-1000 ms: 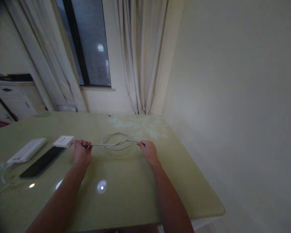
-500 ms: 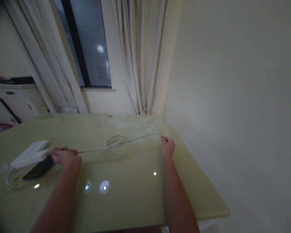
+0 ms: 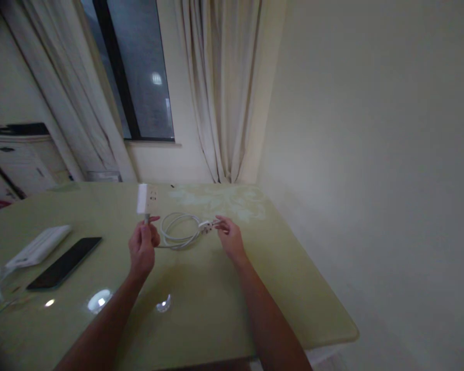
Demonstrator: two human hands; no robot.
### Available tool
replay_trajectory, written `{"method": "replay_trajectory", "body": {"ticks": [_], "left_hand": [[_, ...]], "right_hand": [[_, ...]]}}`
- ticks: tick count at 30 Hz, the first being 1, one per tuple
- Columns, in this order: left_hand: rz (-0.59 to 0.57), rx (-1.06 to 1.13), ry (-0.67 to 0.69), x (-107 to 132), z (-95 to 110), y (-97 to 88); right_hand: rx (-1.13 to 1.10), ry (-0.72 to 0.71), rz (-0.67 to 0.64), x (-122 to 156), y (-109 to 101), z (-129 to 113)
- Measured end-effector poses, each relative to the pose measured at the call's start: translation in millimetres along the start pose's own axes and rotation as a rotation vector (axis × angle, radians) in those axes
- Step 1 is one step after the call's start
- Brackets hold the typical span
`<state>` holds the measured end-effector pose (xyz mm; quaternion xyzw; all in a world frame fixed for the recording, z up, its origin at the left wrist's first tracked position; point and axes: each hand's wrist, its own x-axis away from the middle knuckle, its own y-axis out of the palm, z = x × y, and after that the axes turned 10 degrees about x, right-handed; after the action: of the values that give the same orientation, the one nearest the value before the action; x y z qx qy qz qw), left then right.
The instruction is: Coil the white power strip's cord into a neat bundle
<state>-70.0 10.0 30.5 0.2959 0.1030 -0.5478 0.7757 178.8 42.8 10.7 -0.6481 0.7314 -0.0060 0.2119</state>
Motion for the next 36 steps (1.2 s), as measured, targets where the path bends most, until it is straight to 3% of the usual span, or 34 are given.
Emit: {"method": "replay_trajectory", "body": {"ticks": [6,8,11,14,16,19,22,28,36], "left_hand": [[-0.369,-0.395,0.276,16.6,-9.7,-0.2],[-0.464,-0.454,0.371,23.5,-10.9,3.9],[-0.503,-0.463,0.473,32.1,-12.8,10.4],[-0.516,-0.450,0.506,38.3,-16.3,15.0],[-0.564,-0.438,0.500,41.8,-18.8,17.4],[-0.647,-0.437,0.447,45.6,-20.4,20.3],[-0.636,-0.470,0.321,45.3,-19.4,21.3],[-0.618,-0.480,0.055,34.6,-19.6,21.1],[-0.569,-0.195,-0.229,32.9,-20.8,28.2]], "right_hand": [[0.872,-0.188,0.119,14.4,3.4,-12.0],[0.989,-0.262,0.150,14.9,-3.1,-17.6],[1.001,-0.321,0.152,15.6,-6.4,-22.7],[0.800,-0.330,-0.003,21.0,7.8,-22.2],[0.515,-0.262,-0.089,26.4,23.6,-20.8],[0.013,-0.132,-0.118,33.1,42.3,-20.3],[-0.287,-0.045,-0.162,36.9,46.4,-20.4],[-0.576,0.107,-0.373,44.7,43.6,-13.6],[-0.704,0.113,-0.402,43.1,42.9,-14.6]]}}
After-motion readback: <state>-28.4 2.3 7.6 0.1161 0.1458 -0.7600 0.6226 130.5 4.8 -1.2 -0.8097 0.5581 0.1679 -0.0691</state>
